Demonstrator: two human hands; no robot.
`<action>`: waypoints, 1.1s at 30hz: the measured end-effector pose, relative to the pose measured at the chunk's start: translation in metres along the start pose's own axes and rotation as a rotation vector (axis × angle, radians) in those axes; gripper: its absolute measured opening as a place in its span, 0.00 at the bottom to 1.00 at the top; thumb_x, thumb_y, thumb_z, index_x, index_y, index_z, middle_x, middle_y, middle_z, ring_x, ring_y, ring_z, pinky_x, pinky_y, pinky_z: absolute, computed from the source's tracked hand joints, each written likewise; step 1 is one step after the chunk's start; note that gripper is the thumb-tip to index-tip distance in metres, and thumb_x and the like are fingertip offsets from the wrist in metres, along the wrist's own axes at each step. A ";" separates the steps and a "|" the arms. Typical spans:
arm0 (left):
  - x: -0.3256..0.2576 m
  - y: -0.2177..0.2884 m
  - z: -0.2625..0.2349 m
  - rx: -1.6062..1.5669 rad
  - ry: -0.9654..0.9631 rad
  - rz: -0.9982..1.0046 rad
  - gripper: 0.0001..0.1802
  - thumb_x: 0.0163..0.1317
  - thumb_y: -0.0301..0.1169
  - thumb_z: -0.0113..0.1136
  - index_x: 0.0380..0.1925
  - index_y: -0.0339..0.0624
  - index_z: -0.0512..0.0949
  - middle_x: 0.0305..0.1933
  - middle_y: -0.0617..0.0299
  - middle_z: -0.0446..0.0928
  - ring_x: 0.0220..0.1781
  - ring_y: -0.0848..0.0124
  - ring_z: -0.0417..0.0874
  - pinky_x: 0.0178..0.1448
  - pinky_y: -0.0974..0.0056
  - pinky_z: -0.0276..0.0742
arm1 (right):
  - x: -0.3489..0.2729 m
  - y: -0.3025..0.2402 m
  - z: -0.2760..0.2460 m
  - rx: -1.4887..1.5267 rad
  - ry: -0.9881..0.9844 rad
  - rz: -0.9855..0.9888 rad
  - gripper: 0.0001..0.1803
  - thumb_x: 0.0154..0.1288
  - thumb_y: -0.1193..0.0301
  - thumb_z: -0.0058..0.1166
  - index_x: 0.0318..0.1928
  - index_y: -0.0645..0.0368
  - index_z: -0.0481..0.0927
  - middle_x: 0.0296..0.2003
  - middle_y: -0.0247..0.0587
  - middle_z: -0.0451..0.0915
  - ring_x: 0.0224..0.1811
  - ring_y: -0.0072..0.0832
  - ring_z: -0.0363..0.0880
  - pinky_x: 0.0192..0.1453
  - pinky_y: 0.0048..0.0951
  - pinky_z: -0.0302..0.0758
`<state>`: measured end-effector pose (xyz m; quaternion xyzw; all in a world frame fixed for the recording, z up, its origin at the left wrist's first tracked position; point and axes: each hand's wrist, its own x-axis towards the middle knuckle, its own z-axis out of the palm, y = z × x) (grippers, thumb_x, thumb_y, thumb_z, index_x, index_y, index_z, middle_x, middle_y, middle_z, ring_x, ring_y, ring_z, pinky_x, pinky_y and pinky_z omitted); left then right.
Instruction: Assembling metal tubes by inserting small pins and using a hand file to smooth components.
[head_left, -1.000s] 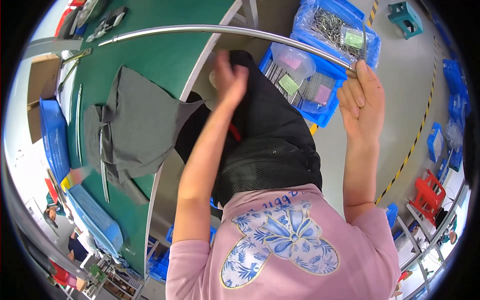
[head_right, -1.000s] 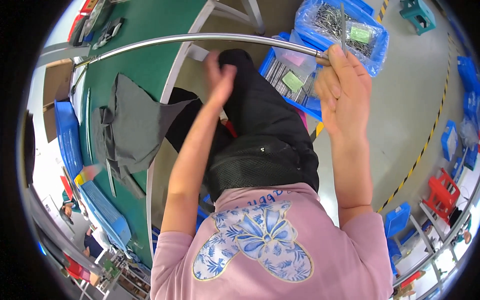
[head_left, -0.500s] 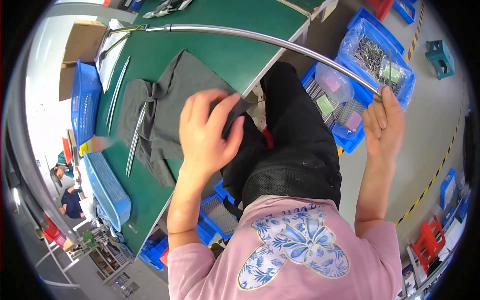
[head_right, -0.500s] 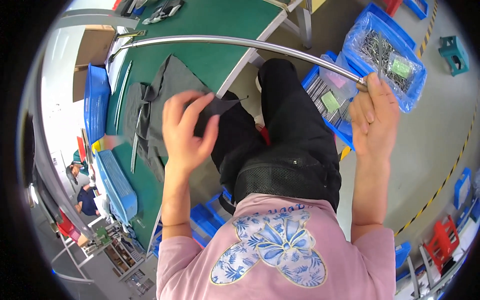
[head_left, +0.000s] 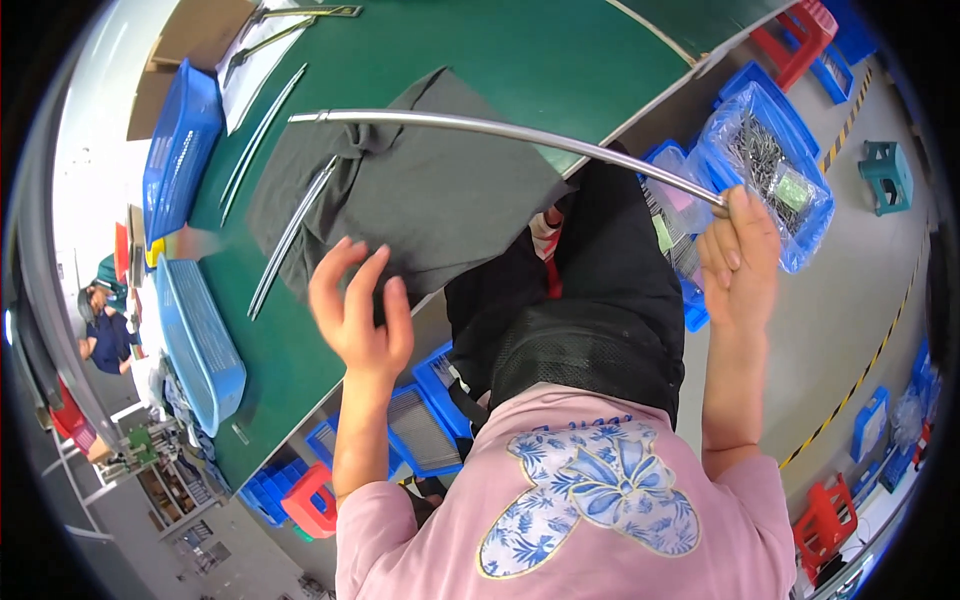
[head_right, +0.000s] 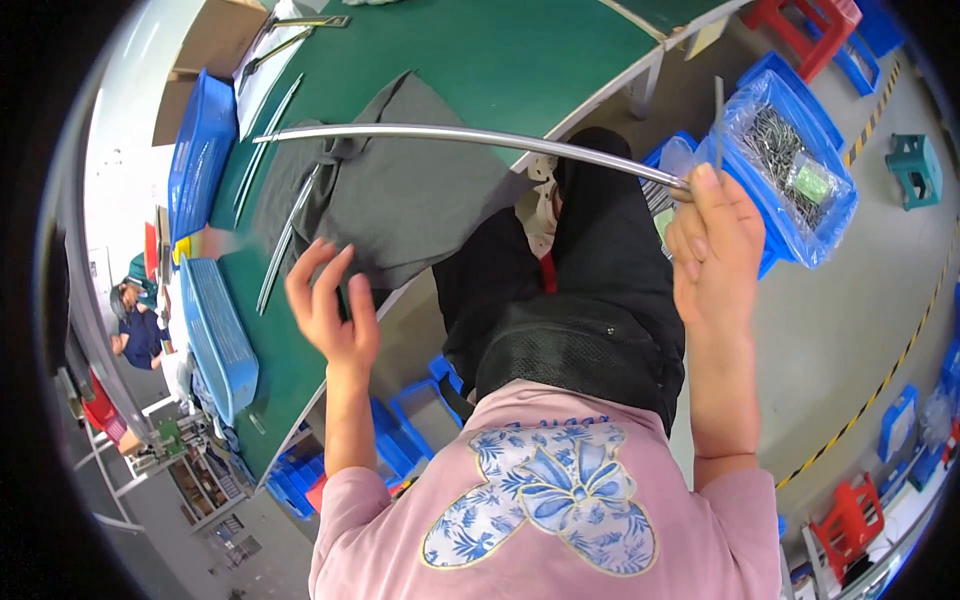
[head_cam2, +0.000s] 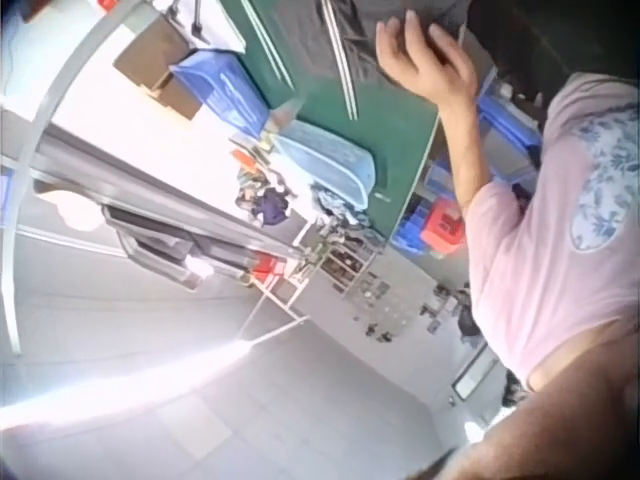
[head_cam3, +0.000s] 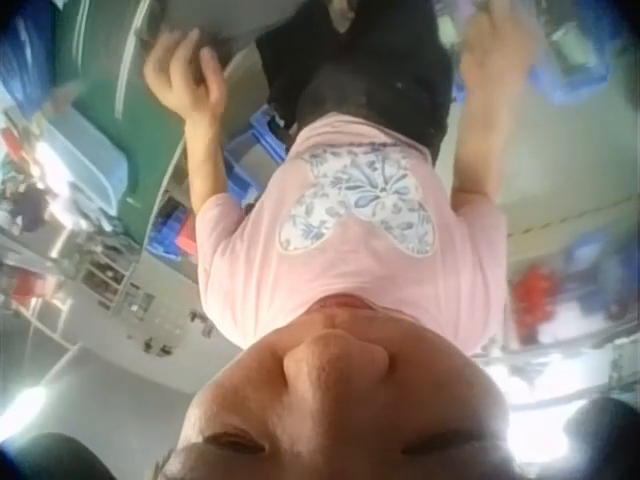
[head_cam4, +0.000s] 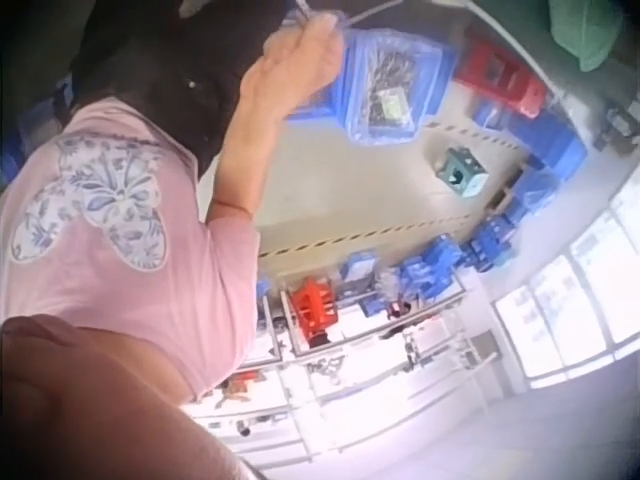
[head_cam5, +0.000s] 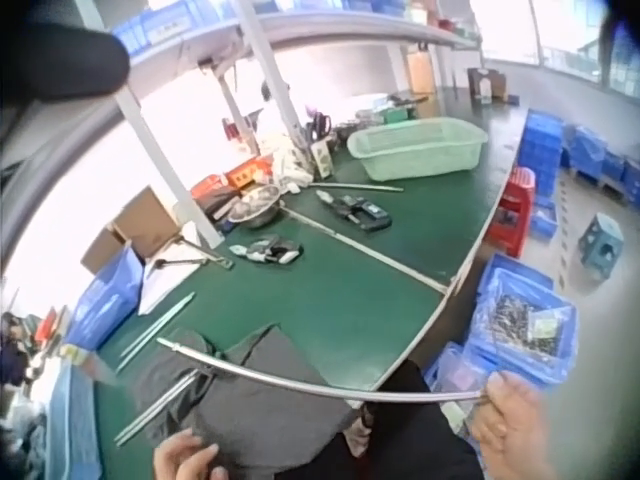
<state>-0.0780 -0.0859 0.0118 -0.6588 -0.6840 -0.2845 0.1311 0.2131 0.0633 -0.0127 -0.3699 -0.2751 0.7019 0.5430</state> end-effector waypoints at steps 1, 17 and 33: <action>-0.003 0.001 -0.005 0.017 0.093 0.021 0.16 0.51 0.21 0.60 0.43 0.38 0.80 0.51 0.48 0.72 0.55 0.52 0.76 0.58 0.53 0.72 | 0.000 0.003 0.006 -0.012 -0.035 0.026 0.12 0.73 0.68 0.47 0.32 0.60 0.74 0.12 0.22 0.60 0.09 0.11 0.50 0.16 0.18 0.47; 0.049 0.055 0.025 -0.308 -0.079 0.032 0.12 0.45 0.23 0.69 0.32 0.39 0.79 0.31 0.61 0.74 0.28 0.62 0.74 0.30 0.61 0.71 | 0.002 0.033 0.081 -0.411 -0.432 0.239 0.18 0.71 0.65 0.51 0.22 0.59 0.71 0.16 0.25 0.68 0.18 0.11 0.62 0.20 0.19 0.60; 0.046 0.053 0.048 -0.400 -0.076 -0.137 0.11 0.44 0.20 0.69 0.30 0.41 0.80 0.30 0.61 0.72 0.31 0.63 0.72 0.34 0.61 0.67 | -0.036 0.019 0.060 -0.913 -0.396 -0.122 0.06 0.69 0.76 0.46 0.35 0.63 0.76 0.23 0.41 0.78 0.21 0.24 0.77 0.26 0.25 0.70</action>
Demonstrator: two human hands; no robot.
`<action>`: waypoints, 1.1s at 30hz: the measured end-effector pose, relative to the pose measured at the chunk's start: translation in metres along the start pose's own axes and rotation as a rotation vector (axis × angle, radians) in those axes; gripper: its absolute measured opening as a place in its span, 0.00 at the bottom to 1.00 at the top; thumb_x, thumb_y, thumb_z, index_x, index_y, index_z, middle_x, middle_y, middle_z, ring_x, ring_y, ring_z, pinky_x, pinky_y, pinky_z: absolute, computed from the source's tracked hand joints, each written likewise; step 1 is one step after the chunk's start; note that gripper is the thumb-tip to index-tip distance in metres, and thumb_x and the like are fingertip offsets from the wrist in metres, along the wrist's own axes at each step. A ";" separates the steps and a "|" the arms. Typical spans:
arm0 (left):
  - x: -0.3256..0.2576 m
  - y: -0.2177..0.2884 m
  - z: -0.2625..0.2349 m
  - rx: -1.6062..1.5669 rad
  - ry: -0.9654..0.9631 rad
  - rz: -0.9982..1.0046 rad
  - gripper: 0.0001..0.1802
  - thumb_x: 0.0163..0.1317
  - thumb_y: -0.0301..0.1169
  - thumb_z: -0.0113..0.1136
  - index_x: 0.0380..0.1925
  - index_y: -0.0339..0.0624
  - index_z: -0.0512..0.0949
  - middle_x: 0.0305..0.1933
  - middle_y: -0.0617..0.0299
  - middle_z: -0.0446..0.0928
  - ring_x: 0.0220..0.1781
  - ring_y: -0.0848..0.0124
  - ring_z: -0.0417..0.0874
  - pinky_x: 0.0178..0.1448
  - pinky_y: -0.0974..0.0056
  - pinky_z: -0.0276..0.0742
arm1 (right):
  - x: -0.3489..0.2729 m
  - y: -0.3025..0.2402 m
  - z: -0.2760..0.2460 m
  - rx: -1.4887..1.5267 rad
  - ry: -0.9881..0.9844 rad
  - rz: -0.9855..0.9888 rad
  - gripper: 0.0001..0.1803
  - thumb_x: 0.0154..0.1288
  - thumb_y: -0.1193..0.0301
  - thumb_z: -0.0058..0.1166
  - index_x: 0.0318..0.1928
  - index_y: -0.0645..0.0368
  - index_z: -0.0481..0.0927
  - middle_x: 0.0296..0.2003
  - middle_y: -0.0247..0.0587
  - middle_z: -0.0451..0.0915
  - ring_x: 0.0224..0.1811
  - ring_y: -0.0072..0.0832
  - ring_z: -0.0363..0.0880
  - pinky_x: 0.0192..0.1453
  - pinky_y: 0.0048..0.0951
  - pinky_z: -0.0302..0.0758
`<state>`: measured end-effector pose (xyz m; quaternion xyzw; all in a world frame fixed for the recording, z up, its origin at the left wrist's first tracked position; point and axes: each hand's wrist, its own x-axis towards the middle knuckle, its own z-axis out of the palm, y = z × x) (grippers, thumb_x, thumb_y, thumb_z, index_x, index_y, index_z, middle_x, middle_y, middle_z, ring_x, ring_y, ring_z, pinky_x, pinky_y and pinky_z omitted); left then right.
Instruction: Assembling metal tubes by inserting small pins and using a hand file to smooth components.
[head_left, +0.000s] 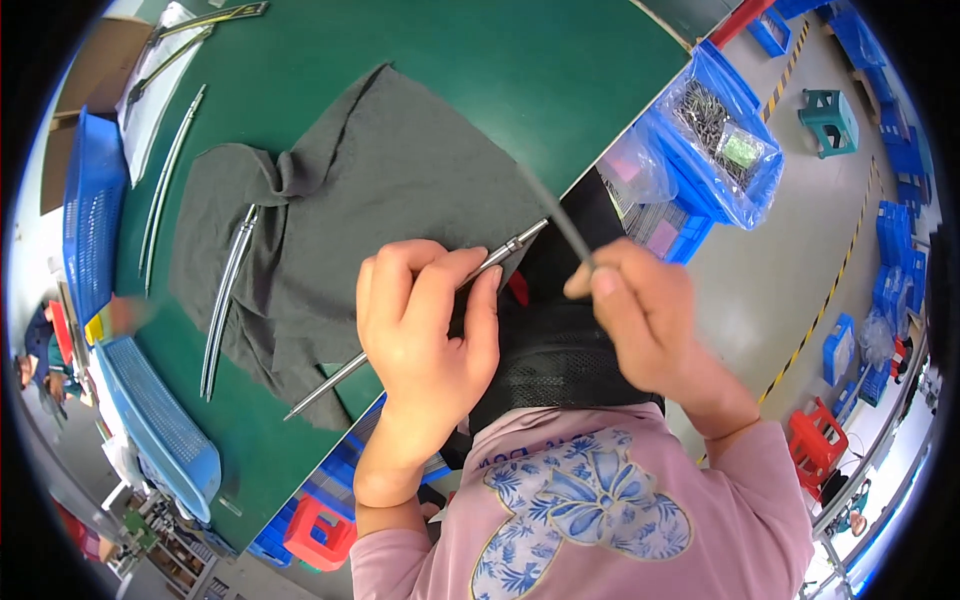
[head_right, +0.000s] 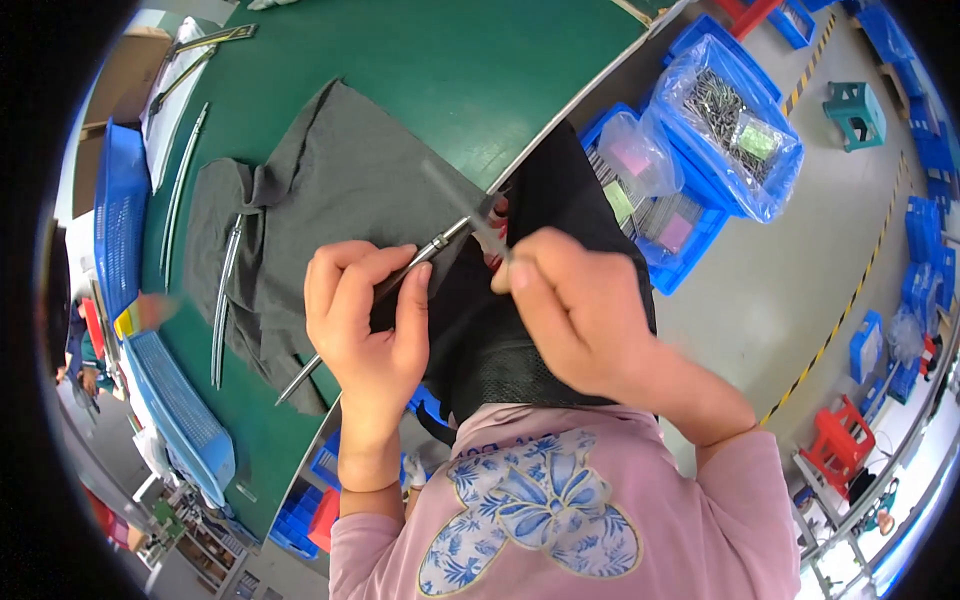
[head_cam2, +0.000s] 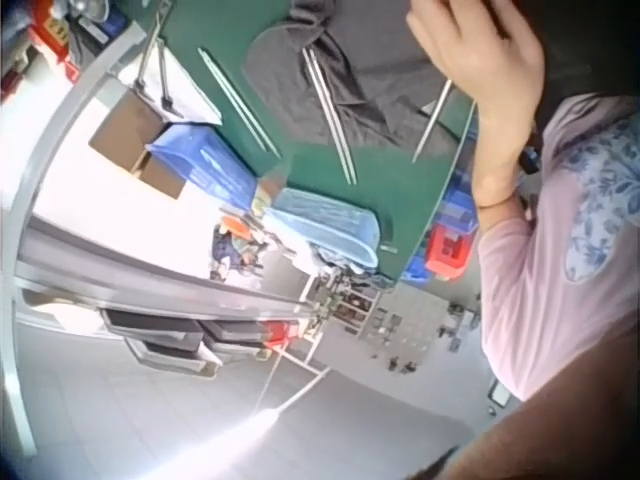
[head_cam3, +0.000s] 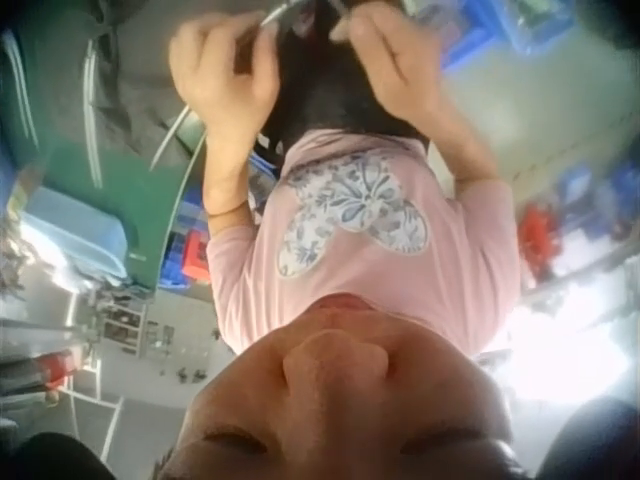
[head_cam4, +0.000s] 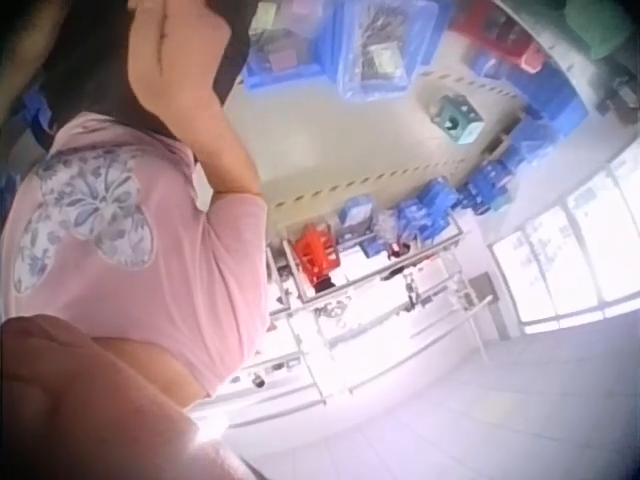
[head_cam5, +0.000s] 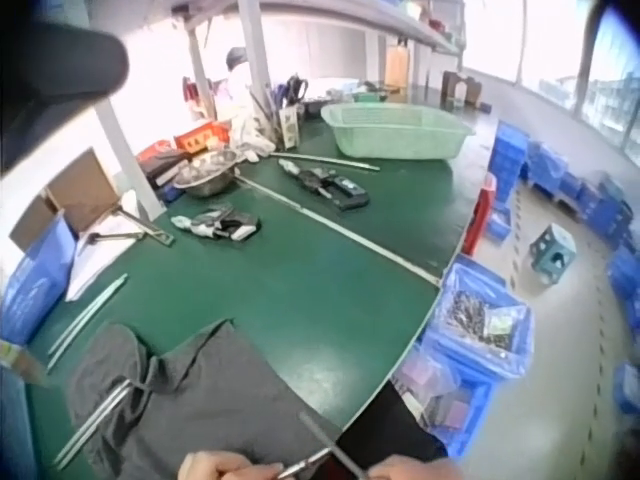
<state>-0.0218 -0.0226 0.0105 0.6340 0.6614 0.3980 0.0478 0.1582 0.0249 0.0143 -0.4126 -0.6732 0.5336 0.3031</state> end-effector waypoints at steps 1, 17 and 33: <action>0.002 0.001 0.001 -0.007 -0.010 0.000 0.11 0.44 0.20 0.69 0.30 0.41 0.80 0.30 0.61 0.72 0.31 0.63 0.72 0.34 0.61 0.67 | -0.007 0.002 0.003 0.023 -0.015 0.013 0.06 0.69 0.77 0.46 0.35 0.63 0.76 0.22 0.41 0.78 0.20 0.24 0.77 0.26 0.24 0.70; 0.003 -0.001 0.007 0.007 0.029 0.051 0.10 0.44 0.22 0.70 0.29 0.42 0.82 0.27 0.64 0.72 0.26 0.67 0.70 0.29 0.64 0.65 | -0.009 0.010 0.022 0.181 -0.066 0.095 0.08 0.69 0.77 0.45 0.31 0.65 0.74 0.22 0.45 0.77 0.21 0.32 0.78 0.27 0.27 0.71; 0.004 0.000 0.011 -0.019 0.062 0.079 0.11 0.41 0.18 0.69 0.27 0.40 0.80 0.28 0.62 0.74 0.27 0.65 0.71 0.29 0.64 0.67 | 0.000 0.002 0.035 -0.083 0.069 0.004 0.06 0.65 0.74 0.51 0.29 0.61 0.73 0.18 0.45 0.75 0.20 0.43 0.78 0.22 0.37 0.70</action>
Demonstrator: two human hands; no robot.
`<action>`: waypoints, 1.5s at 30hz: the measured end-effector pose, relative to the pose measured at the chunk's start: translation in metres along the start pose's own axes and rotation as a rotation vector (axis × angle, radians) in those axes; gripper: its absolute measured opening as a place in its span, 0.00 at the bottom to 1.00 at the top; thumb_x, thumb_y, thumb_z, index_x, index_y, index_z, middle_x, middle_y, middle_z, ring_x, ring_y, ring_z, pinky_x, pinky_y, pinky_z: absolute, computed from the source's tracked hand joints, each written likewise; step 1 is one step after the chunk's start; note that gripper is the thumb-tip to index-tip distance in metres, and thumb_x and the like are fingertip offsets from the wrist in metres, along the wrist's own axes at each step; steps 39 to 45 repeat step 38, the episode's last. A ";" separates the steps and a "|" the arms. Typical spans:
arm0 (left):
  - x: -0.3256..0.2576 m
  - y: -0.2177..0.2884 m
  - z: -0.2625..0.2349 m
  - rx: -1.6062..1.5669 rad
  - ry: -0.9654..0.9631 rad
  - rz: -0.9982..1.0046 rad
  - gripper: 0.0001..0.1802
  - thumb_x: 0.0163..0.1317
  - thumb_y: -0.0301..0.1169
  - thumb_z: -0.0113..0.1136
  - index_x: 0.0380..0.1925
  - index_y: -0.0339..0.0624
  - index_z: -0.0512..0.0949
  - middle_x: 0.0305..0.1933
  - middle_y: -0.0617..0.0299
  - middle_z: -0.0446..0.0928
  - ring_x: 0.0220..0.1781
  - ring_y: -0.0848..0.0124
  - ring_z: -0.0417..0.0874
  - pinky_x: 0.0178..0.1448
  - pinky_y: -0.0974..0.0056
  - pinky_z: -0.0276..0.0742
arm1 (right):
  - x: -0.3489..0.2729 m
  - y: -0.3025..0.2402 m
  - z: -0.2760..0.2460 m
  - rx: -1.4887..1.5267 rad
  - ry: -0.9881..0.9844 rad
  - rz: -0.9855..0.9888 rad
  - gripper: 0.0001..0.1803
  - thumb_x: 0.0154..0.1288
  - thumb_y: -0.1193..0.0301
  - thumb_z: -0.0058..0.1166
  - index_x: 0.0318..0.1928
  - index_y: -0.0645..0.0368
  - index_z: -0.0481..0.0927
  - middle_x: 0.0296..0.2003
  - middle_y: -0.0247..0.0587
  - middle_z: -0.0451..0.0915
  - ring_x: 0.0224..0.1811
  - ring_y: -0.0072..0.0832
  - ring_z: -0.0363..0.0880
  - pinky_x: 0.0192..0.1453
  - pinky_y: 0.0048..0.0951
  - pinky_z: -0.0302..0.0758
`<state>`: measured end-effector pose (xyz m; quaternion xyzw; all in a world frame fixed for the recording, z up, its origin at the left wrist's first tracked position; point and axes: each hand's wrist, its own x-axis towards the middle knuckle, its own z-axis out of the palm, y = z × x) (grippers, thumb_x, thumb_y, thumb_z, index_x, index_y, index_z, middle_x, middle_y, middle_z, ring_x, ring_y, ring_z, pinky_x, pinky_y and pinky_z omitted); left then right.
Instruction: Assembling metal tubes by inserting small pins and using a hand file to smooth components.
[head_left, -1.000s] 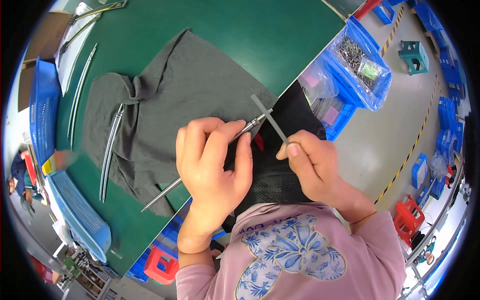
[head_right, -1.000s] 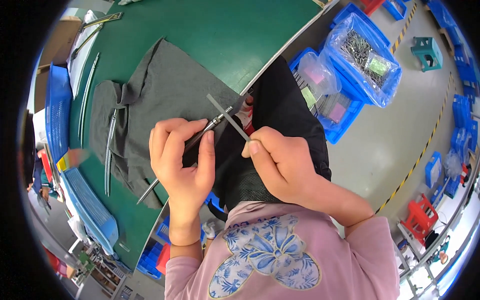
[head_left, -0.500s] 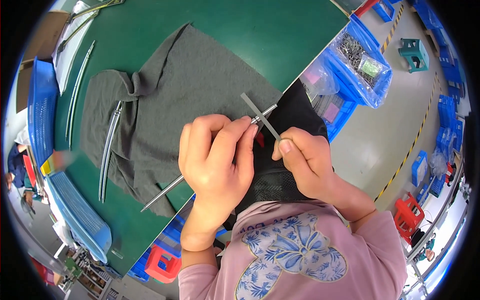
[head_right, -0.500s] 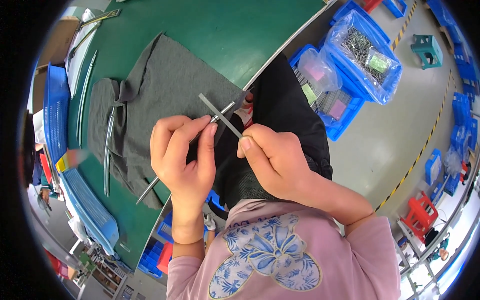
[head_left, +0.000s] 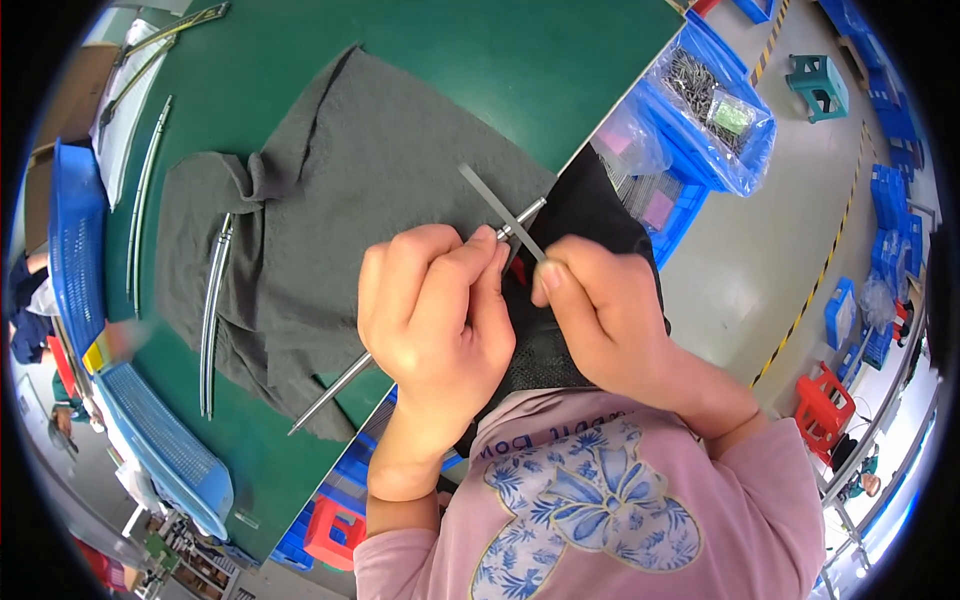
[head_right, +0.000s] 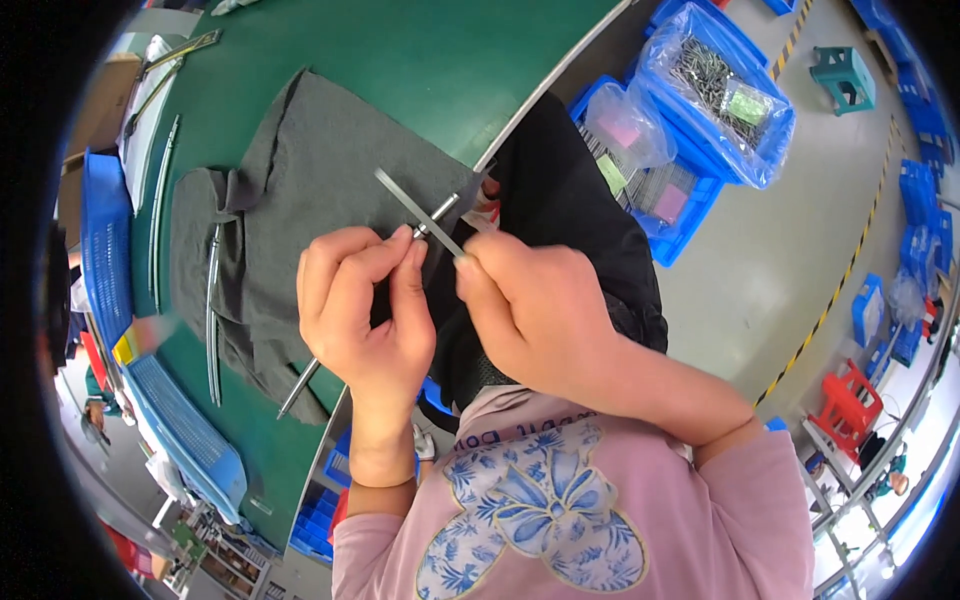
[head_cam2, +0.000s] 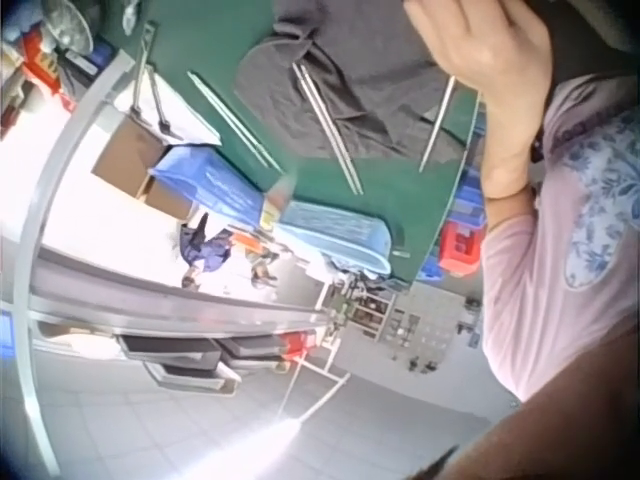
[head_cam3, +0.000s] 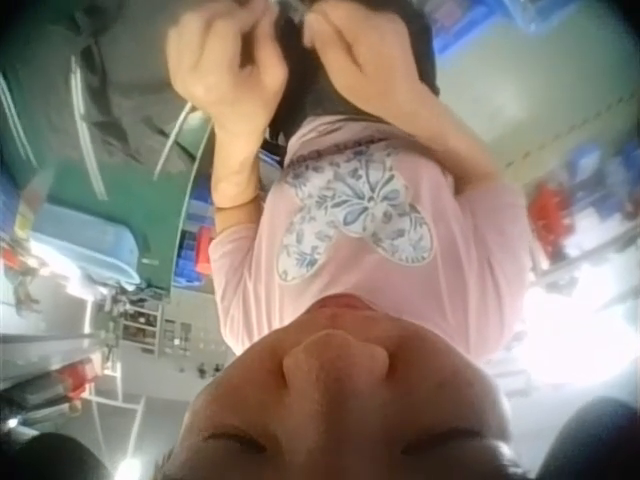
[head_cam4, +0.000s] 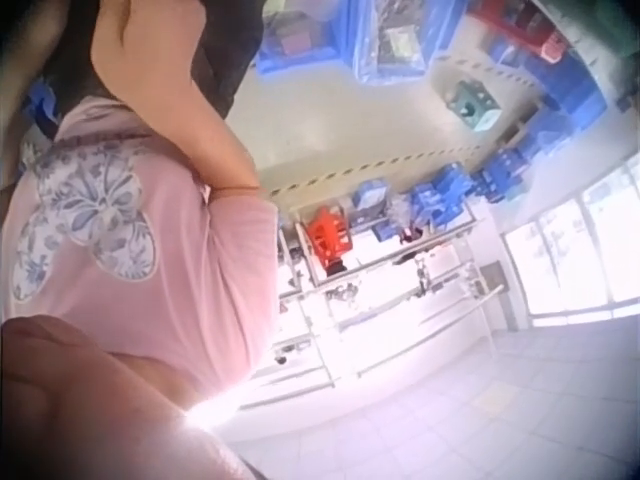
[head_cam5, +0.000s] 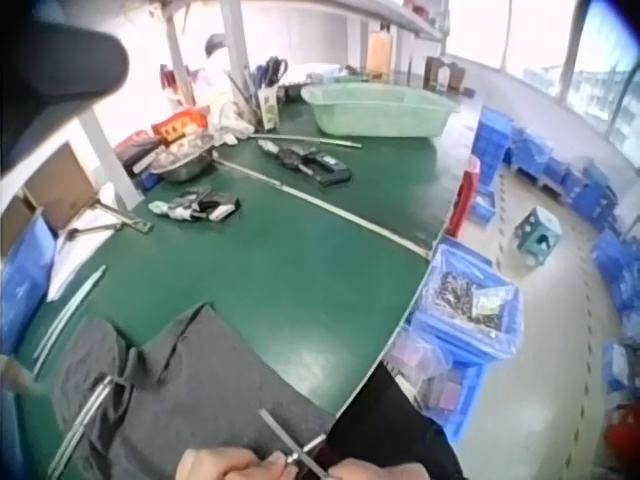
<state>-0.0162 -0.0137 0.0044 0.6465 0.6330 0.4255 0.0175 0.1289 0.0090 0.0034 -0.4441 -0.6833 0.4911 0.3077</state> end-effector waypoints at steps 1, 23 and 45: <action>0.002 0.000 0.000 -0.004 0.005 0.010 0.11 0.42 0.18 0.69 0.26 0.40 0.80 0.28 0.62 0.74 0.27 0.65 0.71 0.29 0.63 0.66 | 0.007 -0.004 -0.001 -0.016 -0.025 0.035 0.06 0.64 0.74 0.52 0.29 0.61 0.73 0.18 0.45 0.75 0.20 0.43 0.78 0.22 0.37 0.69; 0.000 -0.002 0.000 -0.018 0.005 -0.022 0.10 0.41 0.18 0.69 0.25 0.40 0.79 0.28 0.62 0.73 0.27 0.65 0.70 0.29 0.64 0.66 | -0.007 -0.013 -0.008 0.000 -0.063 0.121 0.07 0.63 0.77 0.52 0.27 0.61 0.71 0.17 0.50 0.71 0.19 0.47 0.75 0.21 0.40 0.66; -0.001 -0.001 -0.001 -0.014 -0.009 -0.024 0.10 0.42 0.19 0.69 0.26 0.42 0.79 0.28 0.62 0.74 0.27 0.65 0.70 0.29 0.64 0.66 | -0.014 -0.004 -0.014 0.002 -0.104 0.108 0.01 0.62 0.76 0.54 0.32 0.59 0.76 0.18 0.45 0.77 0.19 0.37 0.81 0.22 0.33 0.72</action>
